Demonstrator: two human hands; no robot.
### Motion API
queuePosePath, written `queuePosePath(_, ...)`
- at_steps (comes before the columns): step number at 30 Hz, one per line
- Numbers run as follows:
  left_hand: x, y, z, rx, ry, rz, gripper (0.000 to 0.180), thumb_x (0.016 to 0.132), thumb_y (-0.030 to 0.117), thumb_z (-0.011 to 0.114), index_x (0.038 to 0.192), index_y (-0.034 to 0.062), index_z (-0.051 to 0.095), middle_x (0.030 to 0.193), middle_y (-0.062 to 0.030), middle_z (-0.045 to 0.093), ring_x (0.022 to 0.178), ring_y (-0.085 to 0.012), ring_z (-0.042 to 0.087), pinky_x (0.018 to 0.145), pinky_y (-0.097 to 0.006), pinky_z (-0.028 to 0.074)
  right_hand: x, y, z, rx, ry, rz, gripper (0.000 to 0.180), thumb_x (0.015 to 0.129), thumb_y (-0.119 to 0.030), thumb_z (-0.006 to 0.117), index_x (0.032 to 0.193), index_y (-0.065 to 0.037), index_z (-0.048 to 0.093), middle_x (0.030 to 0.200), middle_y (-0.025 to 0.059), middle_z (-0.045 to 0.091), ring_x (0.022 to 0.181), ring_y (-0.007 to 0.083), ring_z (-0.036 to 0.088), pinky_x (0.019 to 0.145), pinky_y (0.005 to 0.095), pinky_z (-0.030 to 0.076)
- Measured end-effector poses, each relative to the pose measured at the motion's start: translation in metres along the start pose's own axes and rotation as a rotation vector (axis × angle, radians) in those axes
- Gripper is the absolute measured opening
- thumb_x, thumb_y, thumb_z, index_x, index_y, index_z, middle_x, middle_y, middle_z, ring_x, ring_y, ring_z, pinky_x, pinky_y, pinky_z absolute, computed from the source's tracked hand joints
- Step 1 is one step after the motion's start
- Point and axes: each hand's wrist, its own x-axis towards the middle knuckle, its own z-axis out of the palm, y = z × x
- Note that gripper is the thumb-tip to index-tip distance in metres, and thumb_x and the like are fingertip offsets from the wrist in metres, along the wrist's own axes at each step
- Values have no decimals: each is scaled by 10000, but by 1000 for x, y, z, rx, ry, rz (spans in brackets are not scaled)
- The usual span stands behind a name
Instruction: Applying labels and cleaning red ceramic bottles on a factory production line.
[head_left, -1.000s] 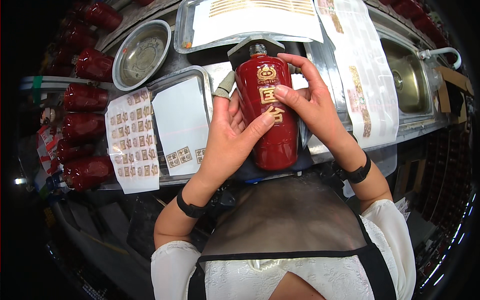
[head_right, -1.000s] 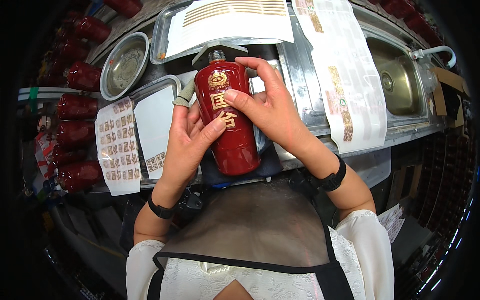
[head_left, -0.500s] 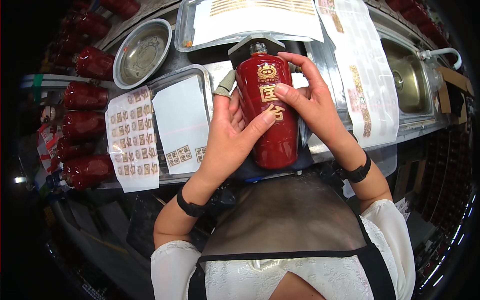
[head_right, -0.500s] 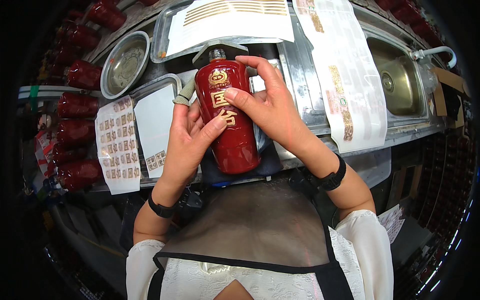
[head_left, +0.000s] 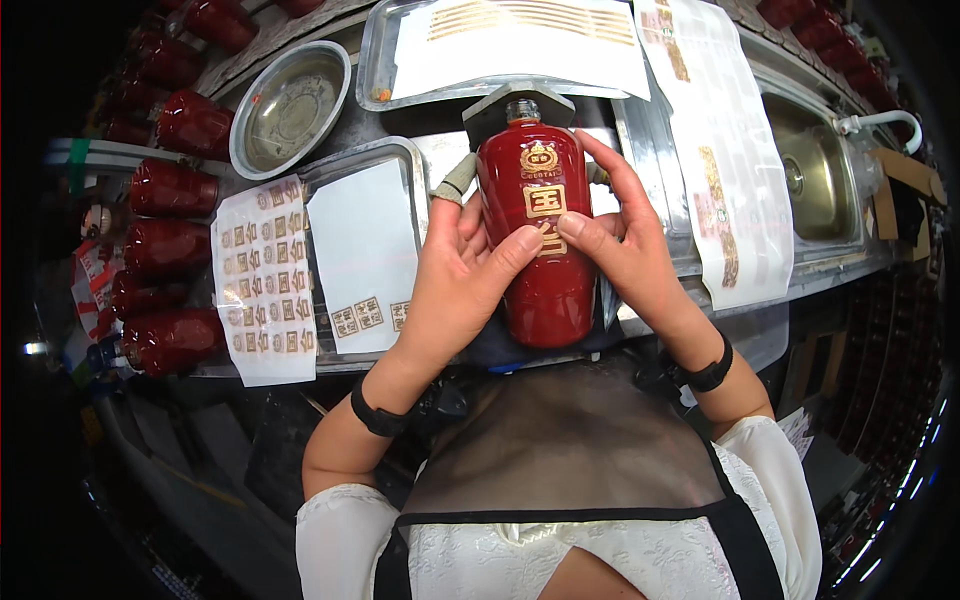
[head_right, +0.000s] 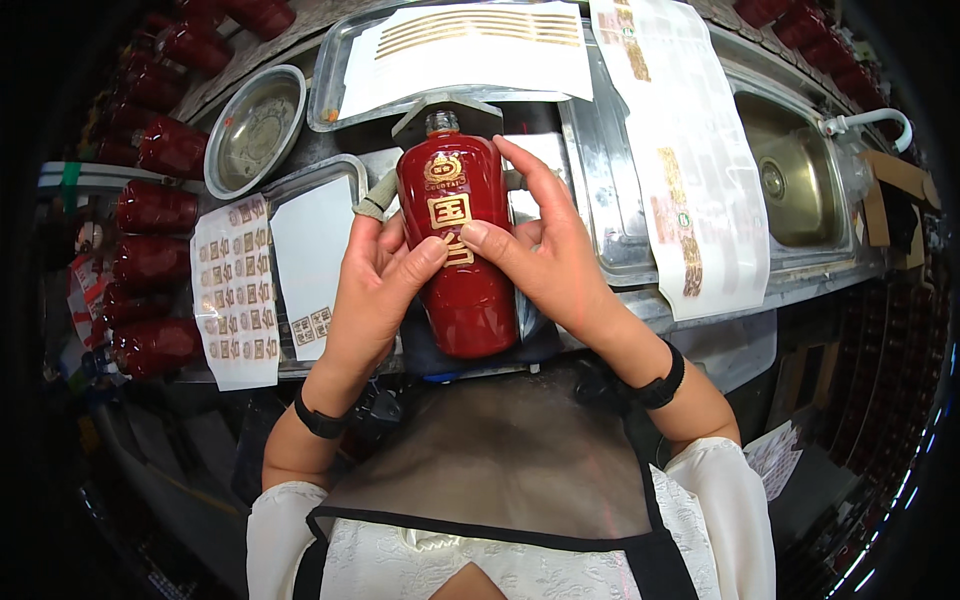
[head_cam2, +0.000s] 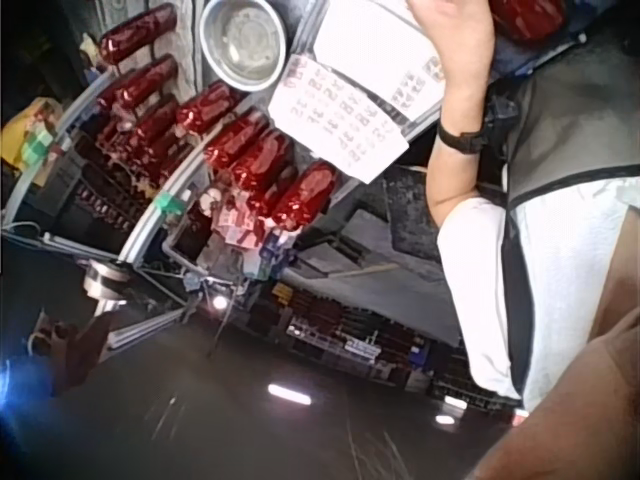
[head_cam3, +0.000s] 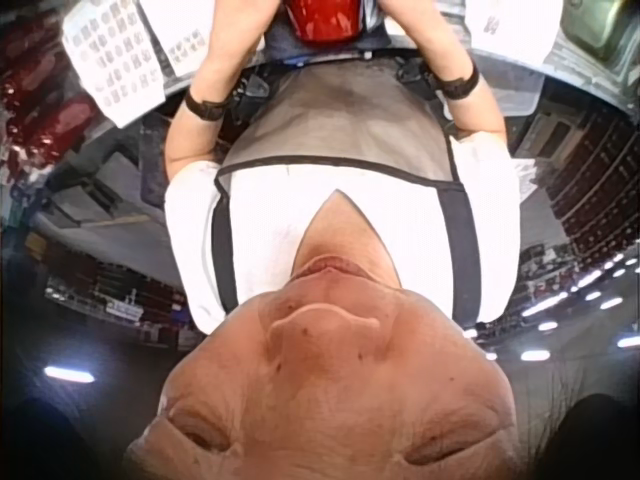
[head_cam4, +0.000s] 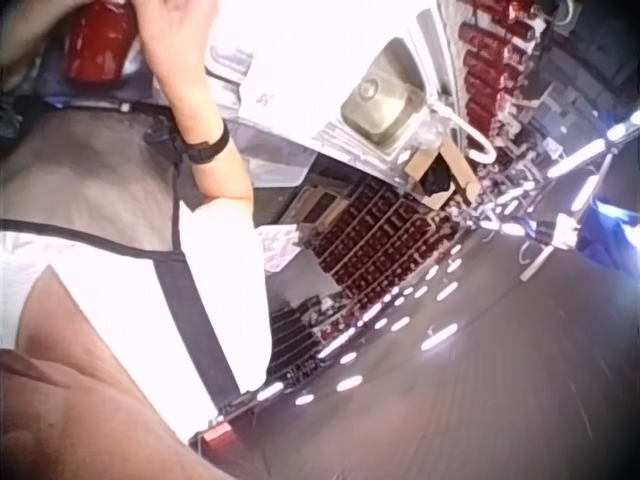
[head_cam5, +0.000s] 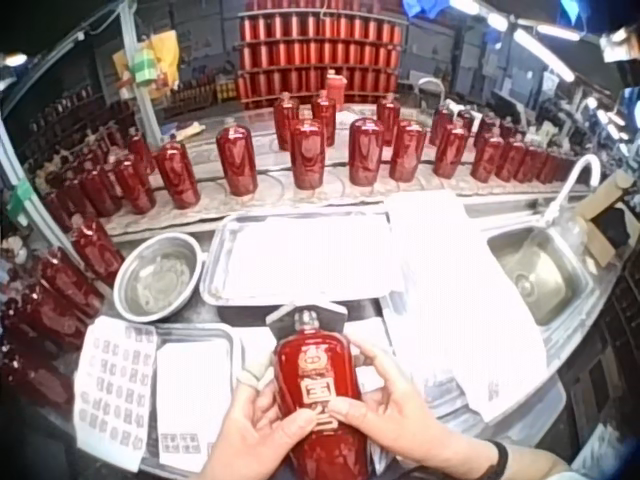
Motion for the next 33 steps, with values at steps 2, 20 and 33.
queuePosePath(2, 0, 2, -1, 2, -10, 10, 787, 922, 79, 675, 1510, 14, 155, 1463, -220, 389, 1329, -253, 462, 1079, -379, 428, 0, -1, 0, 6, 2, -2, 740, 867, -191, 744, 1498, -100, 367, 1448, 174, 388, 728, 54, 596, 619, 193, 489)
queuePosePath(20, 18, 10, 5, -11, 89, -32, 647, 938, 94, 673, 1420, -57, 268, 1257, -204, 587, 1152, -206, 602, 964, -323, 517, 11, -10, 10, 156, 25, 1, 607, 902, -150, 709, 1392, -29, 373, 1315, 151, 485, 852, 149, 690, 678, 245, 577)
queuePosePath(33, 17, 12, 8, -21, 115, -42, 574, 933, 120, 686, 1353, -39, 328, 1222, -197, 607, 1121, -196, 613, 950, -326, 520, 15, -16, 9, 118, 41, 24, 570, 891, -153, 707, 1355, -35, 398, 1214, 159, 568, 838, 138, 687, 665, 233, 564)
